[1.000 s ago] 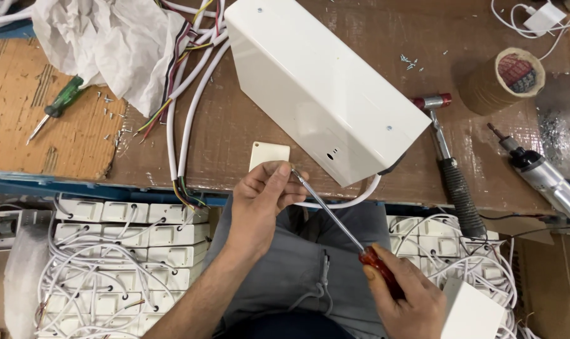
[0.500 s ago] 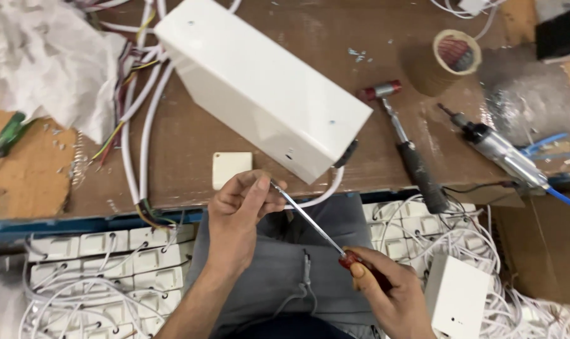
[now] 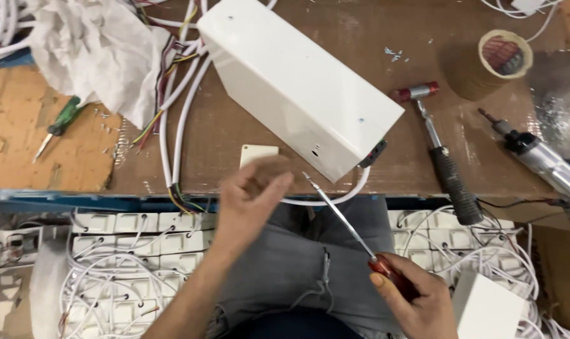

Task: The person attaches a white plastic cover to a white rectangular electrical box using a screwdriver and screws. They align the cover, insert screws, and tighten them to secure the cover in place.

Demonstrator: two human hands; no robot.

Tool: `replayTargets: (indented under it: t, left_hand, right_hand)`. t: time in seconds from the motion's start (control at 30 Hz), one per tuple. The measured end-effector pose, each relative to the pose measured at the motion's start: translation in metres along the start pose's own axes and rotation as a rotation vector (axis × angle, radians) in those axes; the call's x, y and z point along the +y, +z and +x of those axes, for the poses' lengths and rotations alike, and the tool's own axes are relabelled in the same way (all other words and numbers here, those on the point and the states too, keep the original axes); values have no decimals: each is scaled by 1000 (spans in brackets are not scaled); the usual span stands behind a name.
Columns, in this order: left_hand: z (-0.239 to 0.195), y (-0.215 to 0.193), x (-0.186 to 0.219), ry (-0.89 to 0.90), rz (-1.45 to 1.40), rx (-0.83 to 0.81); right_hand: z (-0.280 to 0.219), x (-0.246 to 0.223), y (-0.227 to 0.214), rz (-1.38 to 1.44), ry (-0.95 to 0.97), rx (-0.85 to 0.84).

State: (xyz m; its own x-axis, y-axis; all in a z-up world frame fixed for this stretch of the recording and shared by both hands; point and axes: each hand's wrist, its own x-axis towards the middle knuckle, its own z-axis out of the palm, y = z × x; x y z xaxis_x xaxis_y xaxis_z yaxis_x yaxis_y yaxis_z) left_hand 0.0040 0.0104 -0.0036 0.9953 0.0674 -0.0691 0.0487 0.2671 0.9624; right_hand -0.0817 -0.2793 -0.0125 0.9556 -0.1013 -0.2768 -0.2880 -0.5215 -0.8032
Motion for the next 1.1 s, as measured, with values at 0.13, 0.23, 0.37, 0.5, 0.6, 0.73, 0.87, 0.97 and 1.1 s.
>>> replayTargets:
  t: [0.13,0.23,0.37,0.5,0.6,0.73,0.87,0.97,1.1]
  left_hand:
    - [12,-37,43,398,881,1]
    - [20,-56,44,369,1096,-102]
    - [26,-57,50,310,1091,-173]
    - [21,-47,61,420,1081,-170]
    - [12,-32,81,386,1115,-238]
    - [5,-17,96,396,1159,-415]
    - [-4,3,110,410,1213,-470]
    - [2,2,97,463,1157,-560]
    - [-2,7,97,371,1154,-563]
  right_hand:
    - [5,2,-1,5,6,20]
    - [9,2,0,11,-45,8]
    - [9,-4,-2,48,-77,-23]
    - [7,-6,-16,52,-93,-5]
    - [1,-4,-32,59,-182,20]
    - [-6,-13,-50,-16,-166,101]
    - [-10,-17,-60,-80,-155,140]
    - [-9,-19,-61,-132,-173,126]
    - [-7,-25,-59,-207,-286,149]
